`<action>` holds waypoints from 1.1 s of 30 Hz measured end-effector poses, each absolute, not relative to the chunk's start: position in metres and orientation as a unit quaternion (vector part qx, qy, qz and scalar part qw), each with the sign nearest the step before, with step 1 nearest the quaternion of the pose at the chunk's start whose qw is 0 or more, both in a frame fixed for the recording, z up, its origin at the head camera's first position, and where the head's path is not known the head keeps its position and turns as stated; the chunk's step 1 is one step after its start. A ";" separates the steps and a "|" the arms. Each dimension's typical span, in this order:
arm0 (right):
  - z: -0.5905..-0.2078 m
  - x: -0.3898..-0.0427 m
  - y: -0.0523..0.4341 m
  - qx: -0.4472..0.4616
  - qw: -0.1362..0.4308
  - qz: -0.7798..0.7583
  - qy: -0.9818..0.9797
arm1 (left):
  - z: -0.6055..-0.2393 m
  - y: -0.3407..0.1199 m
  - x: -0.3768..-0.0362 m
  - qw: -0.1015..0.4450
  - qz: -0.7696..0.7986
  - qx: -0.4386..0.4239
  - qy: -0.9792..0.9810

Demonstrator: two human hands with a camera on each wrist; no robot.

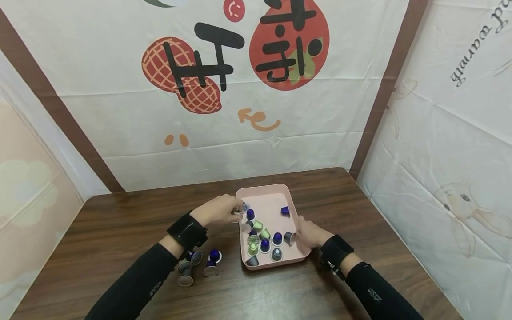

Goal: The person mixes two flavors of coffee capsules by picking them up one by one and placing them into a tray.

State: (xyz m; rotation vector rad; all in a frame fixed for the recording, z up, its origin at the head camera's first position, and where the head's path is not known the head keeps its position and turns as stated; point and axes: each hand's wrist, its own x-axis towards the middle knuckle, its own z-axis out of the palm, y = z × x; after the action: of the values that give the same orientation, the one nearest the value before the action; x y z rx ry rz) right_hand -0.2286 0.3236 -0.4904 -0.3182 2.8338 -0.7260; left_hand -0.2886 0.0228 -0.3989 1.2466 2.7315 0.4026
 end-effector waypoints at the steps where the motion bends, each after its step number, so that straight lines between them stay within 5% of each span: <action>1: -0.490 -0.228 0.324 -0.109 0.098 -0.245 0.958 | -0.399 0.028 -0.290 0.062 0.132 0.408 0.901; 14: -0.489 -0.227 0.326 -0.091 0.117 -0.261 0.954 | -0.409 0.075 -0.304 0.098 0.119 0.412 0.898; 33: -0.492 -0.232 0.328 -0.101 0.113 -0.256 0.955 | -0.429 0.100 -0.334 0.067 0.154 0.378 0.910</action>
State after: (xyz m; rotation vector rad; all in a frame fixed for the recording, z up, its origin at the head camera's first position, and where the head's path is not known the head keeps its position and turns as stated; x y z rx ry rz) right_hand -0.2319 0.3280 -0.4920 -0.2958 2.8010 -0.7512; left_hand -0.3342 0.1003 -0.4288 1.1401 2.7438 0.4634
